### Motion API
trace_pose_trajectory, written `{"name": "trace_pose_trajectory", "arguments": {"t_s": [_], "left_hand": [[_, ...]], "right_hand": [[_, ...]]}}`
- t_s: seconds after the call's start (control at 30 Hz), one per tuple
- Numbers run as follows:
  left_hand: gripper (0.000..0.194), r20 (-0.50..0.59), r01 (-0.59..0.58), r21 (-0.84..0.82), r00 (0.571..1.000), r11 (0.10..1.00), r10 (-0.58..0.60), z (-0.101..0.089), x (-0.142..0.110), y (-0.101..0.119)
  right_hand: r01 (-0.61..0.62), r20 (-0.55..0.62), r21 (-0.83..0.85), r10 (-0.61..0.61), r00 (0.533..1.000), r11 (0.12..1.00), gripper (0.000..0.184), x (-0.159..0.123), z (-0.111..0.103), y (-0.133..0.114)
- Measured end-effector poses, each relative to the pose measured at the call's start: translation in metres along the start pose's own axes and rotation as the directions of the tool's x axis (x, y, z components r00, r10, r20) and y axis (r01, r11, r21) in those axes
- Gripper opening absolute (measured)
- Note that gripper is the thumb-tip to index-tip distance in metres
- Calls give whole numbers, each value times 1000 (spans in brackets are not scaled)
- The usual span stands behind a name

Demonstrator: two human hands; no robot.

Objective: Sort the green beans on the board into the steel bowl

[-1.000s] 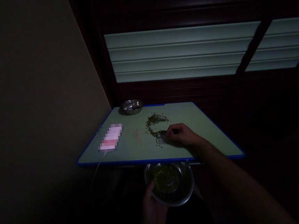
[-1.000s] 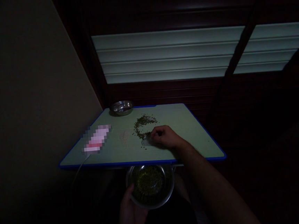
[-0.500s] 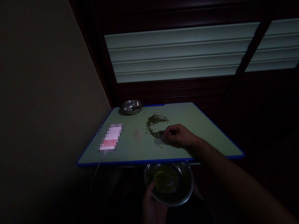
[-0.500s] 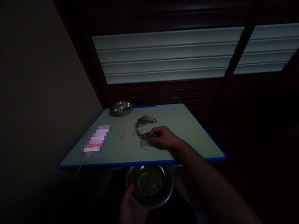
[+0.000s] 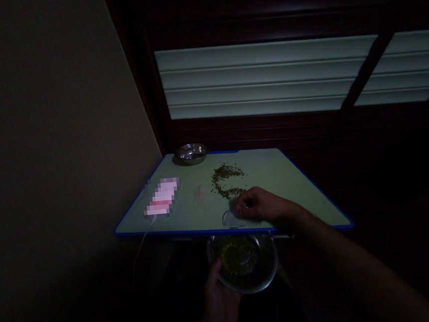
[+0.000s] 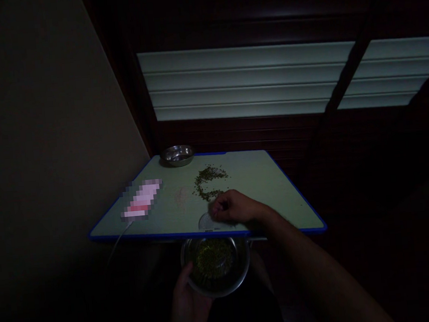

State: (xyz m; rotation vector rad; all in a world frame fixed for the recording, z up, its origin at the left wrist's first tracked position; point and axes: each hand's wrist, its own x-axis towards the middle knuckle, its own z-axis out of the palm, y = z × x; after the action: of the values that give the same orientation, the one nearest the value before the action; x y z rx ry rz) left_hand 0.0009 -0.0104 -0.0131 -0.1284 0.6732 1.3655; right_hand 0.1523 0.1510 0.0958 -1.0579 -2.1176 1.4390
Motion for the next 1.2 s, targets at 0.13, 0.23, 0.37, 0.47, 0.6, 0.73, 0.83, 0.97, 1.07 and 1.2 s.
{"name": "trace_pose_trajectory", "arguments": {"t_s": [0.13,0.23,0.37,0.47,0.6,0.73,0.83,0.97,1.07,1.2], "left_hand": [[42,-29,5,4,1000,1000,-4,6,-2,1],[39,-42,7,0,999,1000,-7,12,-6,3],[38,-52,12,2,999,1000,-11,14,-7,3],[43,-55,12,-4,998,1000,-12,12,-6,2],[48,-38,21,6,999,1000,-21,7,-2,1],[49,-21,9,10,1000,1000,-9,5,-1,1],[50,-23,21,13,1000,1000,-20,5,-2,2],[47,-30,18,2,999,1000,-18,5,-4,2],[45,-50,20,-3,999,1000,-20,3,-3,0],[46,-43,15,-4,999,1000,-15,-1,1,-2]], "right_hand": [[35,36,-8,-34,999,999,18,-6,4,-1],[46,23,-17,-45,999,999,19,-10,5,-1],[40,-19,20,-40,999,999,24,-11,6,0],[1,-130,62,7,991,998,24,-6,9,3],[-27,-309,16,31,951,1000,15,3,13,8],[-94,-465,-89,42,885,992,11,6,9,9],[-139,-521,-160,36,853,977,9,4,2,12],[-197,-579,-212,39,814,957,13,0,-9,16],[-206,-596,-218,37,802,954,16,-1,-15,16],[-132,-560,-155,24,828,979,19,4,-23,10]]}}
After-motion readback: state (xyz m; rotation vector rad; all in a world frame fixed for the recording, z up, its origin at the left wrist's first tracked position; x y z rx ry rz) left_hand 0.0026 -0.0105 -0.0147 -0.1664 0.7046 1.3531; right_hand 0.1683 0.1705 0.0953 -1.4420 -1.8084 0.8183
